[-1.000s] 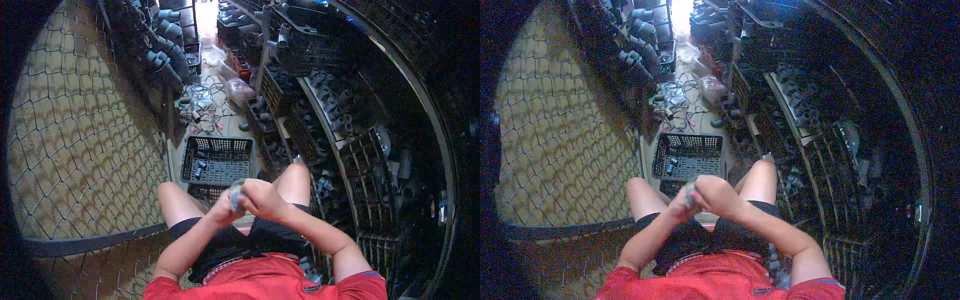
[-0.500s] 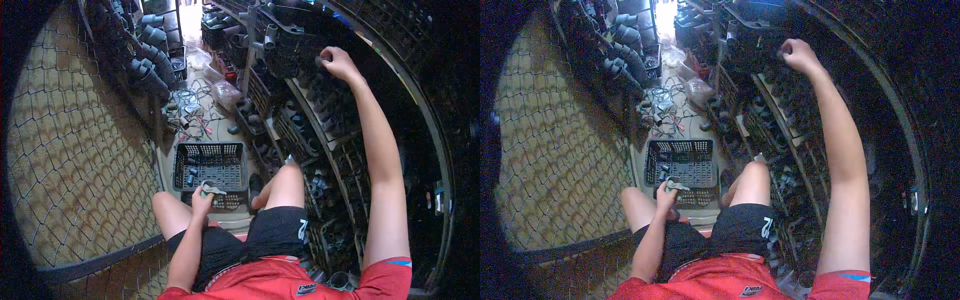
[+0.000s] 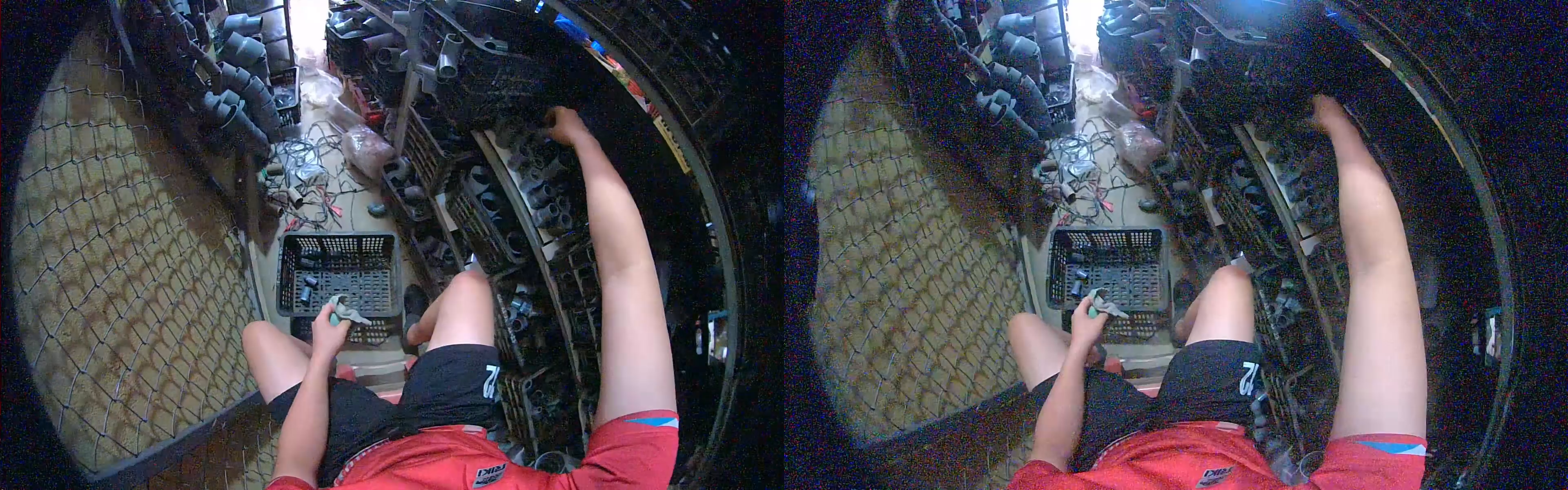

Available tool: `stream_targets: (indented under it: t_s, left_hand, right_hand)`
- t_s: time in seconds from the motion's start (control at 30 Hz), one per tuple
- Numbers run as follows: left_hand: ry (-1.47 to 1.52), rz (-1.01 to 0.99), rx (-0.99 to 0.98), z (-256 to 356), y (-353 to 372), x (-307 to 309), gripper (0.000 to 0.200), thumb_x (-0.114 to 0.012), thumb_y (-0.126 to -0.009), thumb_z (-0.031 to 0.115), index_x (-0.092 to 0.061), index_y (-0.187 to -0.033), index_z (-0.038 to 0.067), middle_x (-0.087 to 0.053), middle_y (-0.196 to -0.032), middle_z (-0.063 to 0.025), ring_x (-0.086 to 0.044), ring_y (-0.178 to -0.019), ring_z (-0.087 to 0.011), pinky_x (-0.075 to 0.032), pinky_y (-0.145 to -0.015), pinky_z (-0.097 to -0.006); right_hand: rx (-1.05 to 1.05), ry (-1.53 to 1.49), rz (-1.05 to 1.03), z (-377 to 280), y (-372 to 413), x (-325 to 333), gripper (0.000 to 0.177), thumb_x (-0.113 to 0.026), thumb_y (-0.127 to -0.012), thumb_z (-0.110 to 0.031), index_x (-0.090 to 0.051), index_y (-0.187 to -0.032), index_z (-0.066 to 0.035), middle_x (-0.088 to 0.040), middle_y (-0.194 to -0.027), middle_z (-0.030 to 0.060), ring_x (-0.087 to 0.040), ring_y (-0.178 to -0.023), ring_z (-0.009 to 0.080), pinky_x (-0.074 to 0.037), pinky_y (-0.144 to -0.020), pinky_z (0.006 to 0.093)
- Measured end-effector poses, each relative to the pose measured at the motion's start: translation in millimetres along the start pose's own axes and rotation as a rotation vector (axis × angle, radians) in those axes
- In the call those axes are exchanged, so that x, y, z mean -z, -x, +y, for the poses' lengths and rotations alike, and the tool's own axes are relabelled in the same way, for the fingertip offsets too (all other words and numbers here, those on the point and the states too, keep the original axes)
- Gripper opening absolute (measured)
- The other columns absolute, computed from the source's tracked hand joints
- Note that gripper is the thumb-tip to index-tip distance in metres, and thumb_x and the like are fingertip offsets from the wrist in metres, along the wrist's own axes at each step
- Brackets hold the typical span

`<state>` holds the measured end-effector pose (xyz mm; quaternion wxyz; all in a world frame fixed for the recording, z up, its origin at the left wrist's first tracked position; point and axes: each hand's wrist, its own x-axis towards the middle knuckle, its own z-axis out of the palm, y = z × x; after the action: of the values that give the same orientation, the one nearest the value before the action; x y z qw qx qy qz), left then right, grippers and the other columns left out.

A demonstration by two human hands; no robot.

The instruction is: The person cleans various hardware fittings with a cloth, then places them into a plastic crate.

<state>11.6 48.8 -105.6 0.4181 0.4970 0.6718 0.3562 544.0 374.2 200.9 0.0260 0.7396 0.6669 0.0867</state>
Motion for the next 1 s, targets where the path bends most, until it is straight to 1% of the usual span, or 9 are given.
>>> stream_targets:
  t_s: [0.37, 0.47, 0.53, 0.67, 0.73, 0.8, 0.87, 0.93, 1.0]
  left_hand:
    - [0.022, 0.007, -0.017, 18, 2, 8, 0.033, -0.069, -0.072, 0.013, -0.064, -0.103, 0.003, -0.07, -0.092, -0.0156, -0.067, -0.085, -0.0241, -0.05, -0.08, -0.0345]
    - [0.066, -0.023, 0.141, -2, -4, 6, 0.037, -0.069, -0.071, 0.013, -0.064, -0.106, 0.003, -0.07, -0.092, -0.0158, -0.067, -0.082, -0.0238, -0.051, -0.078, -0.0351]
    - [0.044, 0.083, -0.047, -17, -9, 6, 0.039, -0.069, -0.072, 0.014, -0.063, -0.109, 0.003, -0.07, -0.09, -0.0161, -0.067, -0.077, -0.023, -0.052, -0.075, -0.0357]
    - [0.367, 0.095, 0.046, -18, -32, 33, 0.037, -0.065, -0.074, 0.008, -0.061, -0.111, 0.001, -0.066, -0.081, -0.0088, -0.06, -0.053, -0.0157, -0.051, -0.053, -0.0326]
    - [0.461, 0.134, 0.095, -10, -49, 60, 0.035, -0.062, -0.076, 0.005, -0.06, -0.111, 0.001, -0.067, -0.086, -0.0079, -0.062, -0.06, -0.0144, -0.051, -0.053, -0.0314]
    - [0.016, 0.441, -0.414, -66, -96, 76, 0.029, -0.062, -0.082, 0.008, -0.06, -0.11, 0.002, -0.066, -0.092, -0.0079, -0.062, -0.065, -0.0125, -0.049, -0.049, -0.0293]
    - [0.195, 0.47, -0.257, -60, -120, 101, 0.021, -0.057, -0.091, 0.012, -0.059, -0.11, 0.004, -0.065, -0.092, -0.0086, -0.063, -0.074, -0.0125, -0.05, -0.054, -0.0279]
    - [0.583, 0.332, 0.173, -56, -139, 120, 0.019, -0.047, -0.097, 0.015, -0.058, -0.112, 0.011, -0.065, -0.096, -0.0062, -0.065, -0.079, -0.0179, -0.056, -0.064, -0.0364]
    - [0.722, 0.36, 0.282, -83, -167, 117, 0.022, -0.042, -0.099, 0.021, -0.058, -0.112, 0.012, -0.064, -0.097, -0.0061, -0.064, -0.081, -0.0173, -0.056, -0.067, -0.0369]
  right_hand:
    - [0.063, 0.014, -0.014, -7, 10, 2, 0.057, -0.076, -0.076, -0.031, -0.059, -0.126, -0.009, -0.063, -0.122, 0.0198, -0.059, -0.115, 0.0359, -0.047, -0.099, 0.041]
    - [0.08, 0.05, 0.05, -22, 13, 16, 0.064, -0.074, -0.079, -0.03, -0.052, -0.134, -0.007, -0.056, -0.131, 0.0219, -0.054, -0.121, 0.036, -0.043, -0.104, 0.0401]
    - [0.168, 0.023, 0.209, -34, 13, 40, 0.059, -0.072, -0.082, -0.028, -0.053, -0.133, -0.005, -0.056, -0.13, 0.0213, -0.053, -0.122, 0.0353, -0.041, -0.105, 0.0395]
    - [0.462, -0.077, 0.513, -101, 45, 98, 0.04, -0.066, -0.087, -0.021, -0.058, -0.121, -0.002, -0.062, -0.119, 0.0191, -0.057, -0.114, 0.0354, -0.045, -0.098, 0.0403]
    - [0.569, -0.055, 0.544, -142, 63, 119, 0.029, -0.063, -0.089, -0.016, -0.061, -0.114, -0.001, -0.064, -0.114, 0.0169, -0.06, -0.11, 0.0336, -0.046, -0.095, 0.0388]
    - [0.647, -0.056, 0.618, -186, 85, 124, 0.021, -0.063, -0.091, -0.016, -0.064, -0.106, -0.002, -0.065, -0.11, 0.0145, -0.061, -0.105, 0.0317, -0.047, -0.093, 0.0377]
    - [0.765, -0.172, 0.613, -228, 102, 120, 0.016, -0.064, -0.089, -0.013, -0.065, -0.101, -0.003, -0.066, -0.106, 0.0124, -0.062, -0.102, 0.0308, -0.048, -0.091, 0.0373]
    - [0.886, -0.207, 0.618, -271, 112, 100, 0.012, -0.066, -0.086, -0.009, -0.066, -0.096, -0.004, -0.067, -0.1, 0.0115, -0.063, -0.097, 0.0307, -0.05, -0.088, 0.038]
    - [0.984, -0.347, 0.547, -313, 115, 59, 0.01, -0.068, -0.079, -0.005, -0.066, -0.089, -0.006, -0.067, -0.092, 0.0118, -0.064, -0.091, 0.0306, -0.051, -0.082, 0.0391]
